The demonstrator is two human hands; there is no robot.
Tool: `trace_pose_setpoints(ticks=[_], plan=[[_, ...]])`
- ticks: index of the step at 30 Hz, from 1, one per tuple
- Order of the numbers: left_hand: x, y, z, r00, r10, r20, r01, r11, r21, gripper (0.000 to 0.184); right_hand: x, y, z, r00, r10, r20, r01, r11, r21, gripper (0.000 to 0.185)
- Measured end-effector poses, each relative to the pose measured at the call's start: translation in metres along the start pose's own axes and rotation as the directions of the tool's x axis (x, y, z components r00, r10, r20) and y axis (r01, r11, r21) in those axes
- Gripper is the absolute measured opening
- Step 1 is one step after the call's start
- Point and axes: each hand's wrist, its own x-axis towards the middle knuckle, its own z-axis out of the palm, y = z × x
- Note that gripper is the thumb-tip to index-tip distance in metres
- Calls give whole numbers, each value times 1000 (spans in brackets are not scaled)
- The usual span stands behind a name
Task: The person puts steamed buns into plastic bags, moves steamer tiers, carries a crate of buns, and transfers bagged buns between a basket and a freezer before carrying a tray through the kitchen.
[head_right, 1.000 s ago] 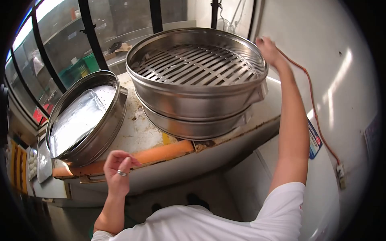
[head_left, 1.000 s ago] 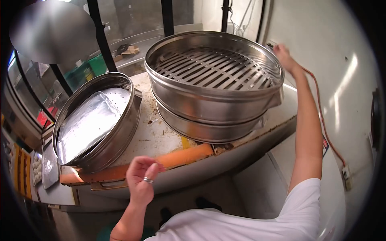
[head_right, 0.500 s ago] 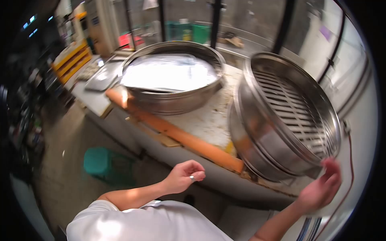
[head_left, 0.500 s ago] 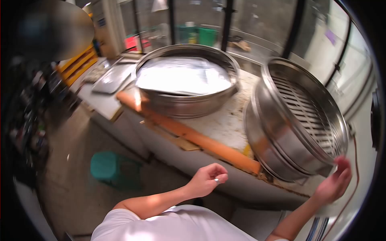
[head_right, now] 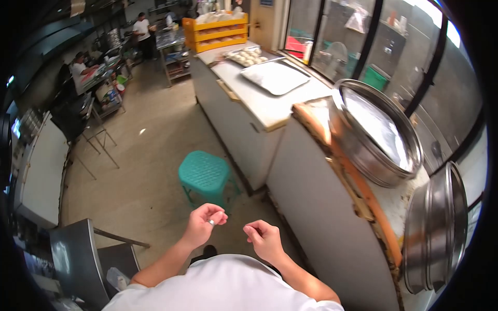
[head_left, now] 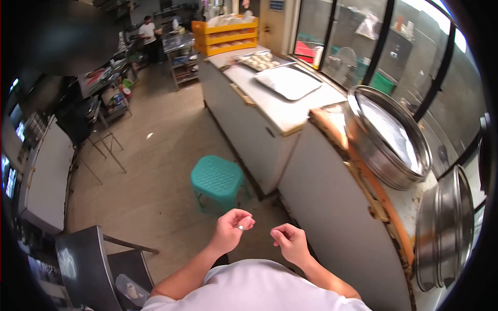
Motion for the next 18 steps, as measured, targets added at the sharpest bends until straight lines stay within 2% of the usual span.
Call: trace_pose_setpoints(ticks=[3,6,7,10,12,14,18], plan=[[-17,8,-100,986,-2,-169,2,1000,-2,16,47,-13,97,984,70,164,-66,997,-27,22],[-37,25,-182,957,-10,-291,13,1000,8,20,80,-25,193,933,27,358,-22,1000,-19,27],[-42,28,-204,946,-3,-325,3,1000,-2,21,88,-35,220,907,56,418,-47,998,-32,27],[-52,34,-257,907,17,-421,-5,1000,29,22,108,-45,289,815,107,570,-75,994,-80,27],[-50,33,-286,865,24,-502,-57,997,-49,26,124,-39,329,750,160,641,-120,987,-106,23],[-48,35,-315,823,35,-567,-99,992,-83,32,144,-31,363,686,183,704,-109,983,-148,19],[-34,39,-371,769,31,-638,-77,996,-44,36,199,-25,426,562,215,799,-48,972,-228,18]])
